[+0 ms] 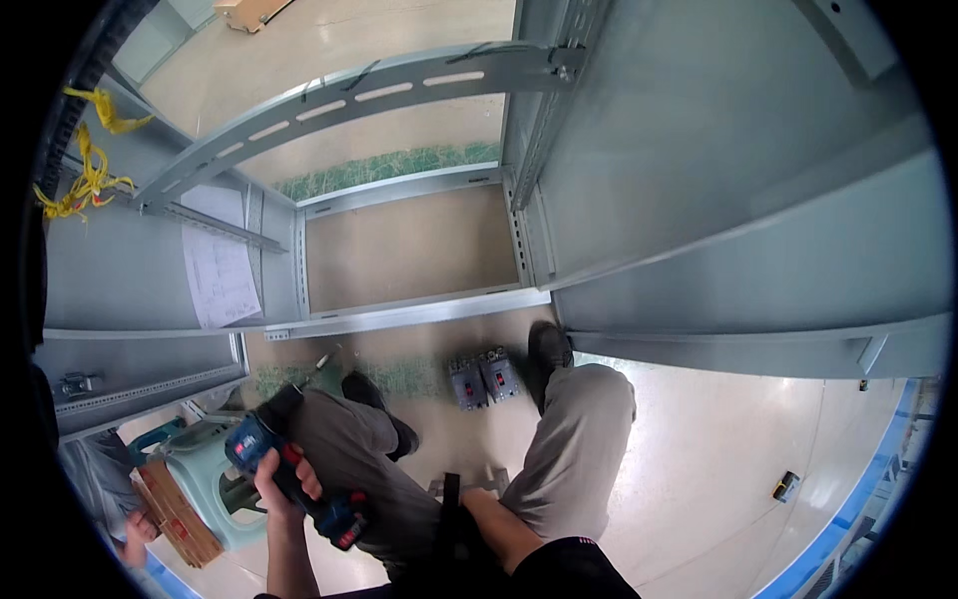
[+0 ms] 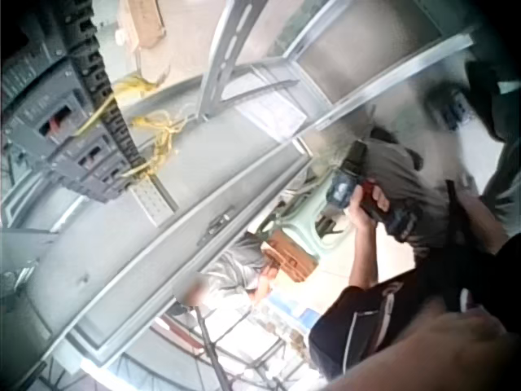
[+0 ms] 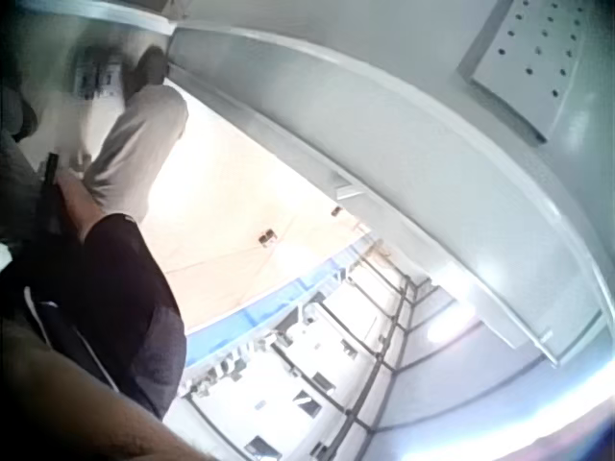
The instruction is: The person uses a cordless drill to mount multiple circuit breakers onto a DIN rail inside a large metal electrical cabinet. They repeatedly pick up breakers, align them on the rail, and secure them with screws.
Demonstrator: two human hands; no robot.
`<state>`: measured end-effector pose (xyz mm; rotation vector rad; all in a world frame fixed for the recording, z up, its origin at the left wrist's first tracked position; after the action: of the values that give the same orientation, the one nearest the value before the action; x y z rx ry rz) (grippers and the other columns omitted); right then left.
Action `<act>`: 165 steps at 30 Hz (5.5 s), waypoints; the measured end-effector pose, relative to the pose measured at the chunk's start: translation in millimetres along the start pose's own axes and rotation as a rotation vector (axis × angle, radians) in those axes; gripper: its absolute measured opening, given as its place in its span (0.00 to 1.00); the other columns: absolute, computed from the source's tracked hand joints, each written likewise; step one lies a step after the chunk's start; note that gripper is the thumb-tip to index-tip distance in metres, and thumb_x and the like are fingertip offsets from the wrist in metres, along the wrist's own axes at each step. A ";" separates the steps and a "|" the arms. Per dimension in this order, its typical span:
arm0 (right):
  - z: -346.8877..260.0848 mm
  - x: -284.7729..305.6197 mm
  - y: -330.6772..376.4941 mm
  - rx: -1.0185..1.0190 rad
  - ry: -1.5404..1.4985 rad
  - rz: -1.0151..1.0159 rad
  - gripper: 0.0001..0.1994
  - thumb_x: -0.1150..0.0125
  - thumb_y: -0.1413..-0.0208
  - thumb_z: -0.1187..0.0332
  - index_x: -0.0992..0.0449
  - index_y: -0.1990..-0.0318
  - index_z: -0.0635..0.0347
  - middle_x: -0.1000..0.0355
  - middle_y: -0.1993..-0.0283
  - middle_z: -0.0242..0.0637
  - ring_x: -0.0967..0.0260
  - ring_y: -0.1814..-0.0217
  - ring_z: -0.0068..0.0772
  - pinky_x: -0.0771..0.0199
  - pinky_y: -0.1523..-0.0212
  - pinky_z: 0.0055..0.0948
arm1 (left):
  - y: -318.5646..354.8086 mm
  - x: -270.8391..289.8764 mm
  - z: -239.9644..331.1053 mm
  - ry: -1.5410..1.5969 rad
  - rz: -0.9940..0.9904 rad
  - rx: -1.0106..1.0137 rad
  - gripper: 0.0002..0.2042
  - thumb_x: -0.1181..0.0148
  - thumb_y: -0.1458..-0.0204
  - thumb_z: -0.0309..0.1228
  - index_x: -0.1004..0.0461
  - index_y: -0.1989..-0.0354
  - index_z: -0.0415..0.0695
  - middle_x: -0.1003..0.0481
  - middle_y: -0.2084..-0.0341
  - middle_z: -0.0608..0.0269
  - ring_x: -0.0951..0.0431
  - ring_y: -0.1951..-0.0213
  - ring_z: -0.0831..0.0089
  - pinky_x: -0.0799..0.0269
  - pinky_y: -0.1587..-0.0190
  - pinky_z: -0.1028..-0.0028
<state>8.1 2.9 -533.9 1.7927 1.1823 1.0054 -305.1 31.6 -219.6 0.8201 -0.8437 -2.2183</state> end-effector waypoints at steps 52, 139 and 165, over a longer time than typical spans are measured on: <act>33.2 30.3 -100.8 -0.362 -1.403 0.085 0.36 0.38 0.47 0.41 0.39 0.43 0.61 0.33 0.54 0.42 0.34 0.58 0.36 0.29 0.49 0.49 | 98.3 18.9 -85.9 0.337 0.076 -0.359 0.27 0.51 0.43 0.53 0.36 0.53 0.37 0.34 0.81 0.59 0.33 0.85 0.69 0.34 0.83 0.70; -445.8 495.5 379.8 1.154 -1.533 0.333 0.21 0.34 0.48 0.60 0.30 0.64 0.74 0.27 0.71 0.43 0.27 0.77 0.32 0.23 0.77 0.31 | 150.8 -364.4 169.3 -0.569 -0.083 -1.952 0.11 0.33 0.59 0.21 0.25 0.66 0.35 0.23 0.75 0.55 0.20 0.73 0.62 0.27 0.68 0.71; -440.4 502.0 351.4 1.171 -1.466 0.293 0.19 0.36 0.46 0.55 0.26 0.69 0.65 0.29 0.76 0.37 0.31 0.80 0.28 0.28 0.79 0.29 | 157.4 -375.0 169.5 -0.596 -0.056 -1.843 0.13 0.34 0.62 0.20 0.26 0.66 0.36 0.24 0.77 0.52 0.21 0.73 0.57 0.28 0.68 0.69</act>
<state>-131.0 446.0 60.8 2.6504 0.4185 -1.1643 -145.7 264.6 118.7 -0.7174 1.0688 -2.1369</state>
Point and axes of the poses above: each hand's wrist, its own y-axis away from the middle knuckle, its own x-axis out of the back of the hand, z = x × y, the point moved 5 cm from there along -y, towards the middle knuckle
